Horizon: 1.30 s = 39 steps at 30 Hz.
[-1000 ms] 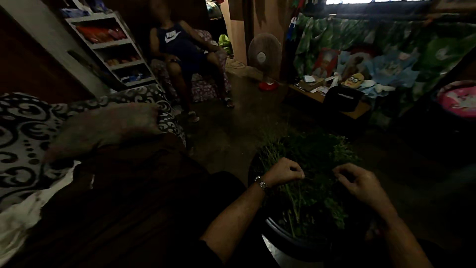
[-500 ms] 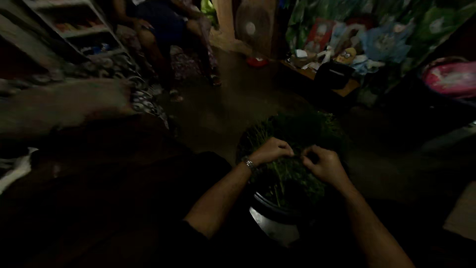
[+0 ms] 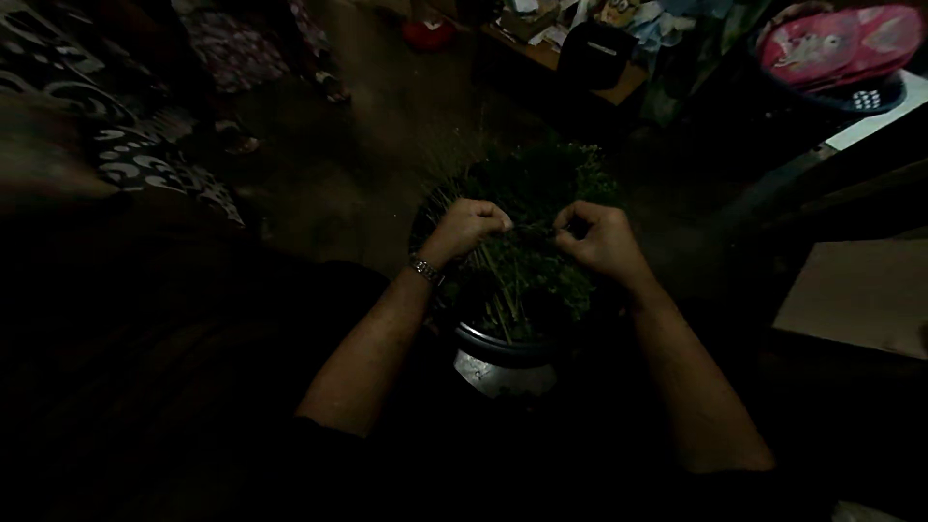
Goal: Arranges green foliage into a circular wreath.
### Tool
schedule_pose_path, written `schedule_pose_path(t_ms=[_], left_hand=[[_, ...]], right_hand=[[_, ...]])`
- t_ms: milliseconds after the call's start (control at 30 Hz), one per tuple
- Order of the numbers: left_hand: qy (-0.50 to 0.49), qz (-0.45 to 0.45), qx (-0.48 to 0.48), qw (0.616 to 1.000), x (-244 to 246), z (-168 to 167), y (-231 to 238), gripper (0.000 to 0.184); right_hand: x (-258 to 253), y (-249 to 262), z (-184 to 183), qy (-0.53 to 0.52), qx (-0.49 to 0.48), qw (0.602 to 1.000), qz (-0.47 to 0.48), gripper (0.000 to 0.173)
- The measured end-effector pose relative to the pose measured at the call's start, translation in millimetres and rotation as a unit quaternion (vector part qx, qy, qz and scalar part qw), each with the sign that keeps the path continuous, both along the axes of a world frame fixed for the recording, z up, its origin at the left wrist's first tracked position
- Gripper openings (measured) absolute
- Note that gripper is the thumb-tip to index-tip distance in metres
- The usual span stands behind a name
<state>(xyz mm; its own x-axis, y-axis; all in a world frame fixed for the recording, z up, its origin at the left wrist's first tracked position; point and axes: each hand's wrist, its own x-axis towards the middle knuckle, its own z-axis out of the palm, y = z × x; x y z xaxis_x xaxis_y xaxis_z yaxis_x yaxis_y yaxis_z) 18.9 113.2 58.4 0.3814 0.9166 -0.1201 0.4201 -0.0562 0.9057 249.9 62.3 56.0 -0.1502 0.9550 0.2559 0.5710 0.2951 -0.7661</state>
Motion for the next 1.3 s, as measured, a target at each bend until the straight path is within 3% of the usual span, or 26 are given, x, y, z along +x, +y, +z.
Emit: schedule_pose_path(t_ms=[167, 300, 400, 533, 667, 733, 833, 933, 1100, 1300], left_hand=[[0.01, 0.104, -0.025, 0.994, -17, -5, 13, 0.014], [0.013, 0.199, -0.062, 0.978, -19, -32, 28, 0.024], [0.025, 0.206, -0.089, 0.974, -6, -60, 27, 0.033], [0.044, 0.152, -0.135, 0.978, 5, -95, 24, 0.036], [0.158, 0.15, -0.15, 0.964, 9, -92, 17, 0.063], [0.174, 0.147, -0.132, 0.965, 10, -88, 19, 0.066], [0.15, 0.115, -0.117, 0.975, 10, -85, 22, 0.056], [0.109, 0.082, -0.109, 0.985, 10, -88, 28, 0.047], [0.009, 0.099, -0.136, 0.986, 14, -75, 27, 0.044], [-0.101, 0.151, -0.228, 0.957, 28, -68, 32, 0.039]], right_hand=[[18, 10, 1, -0.012, -0.021, 0.999, -0.045, 0.009], [10, 32, -24, -0.109, -0.095, 0.987, -0.068, 0.02], [-5, 47, -70, -0.226, -0.207, 0.951, -0.043, 0.037], [-39, 57, -121, -0.283, -0.348, 0.894, -0.019, 0.049], [-54, 53, -165, -0.296, -0.394, 0.87, -0.017, 0.052], [-54, 55, -181, -0.282, -0.396, 0.873, -0.038, 0.049], [-55, 55, -168, -0.234, -0.4, 0.882, -0.083, 0.043], [-55, 53, -127, -0.194, -0.395, 0.891, -0.115, 0.044], [-63, 28, -65, -0.035, -0.333, 0.938, -0.091, 0.044], [-83, -28, -49, -0.062, -0.339, 0.938, -0.024, 0.037]])
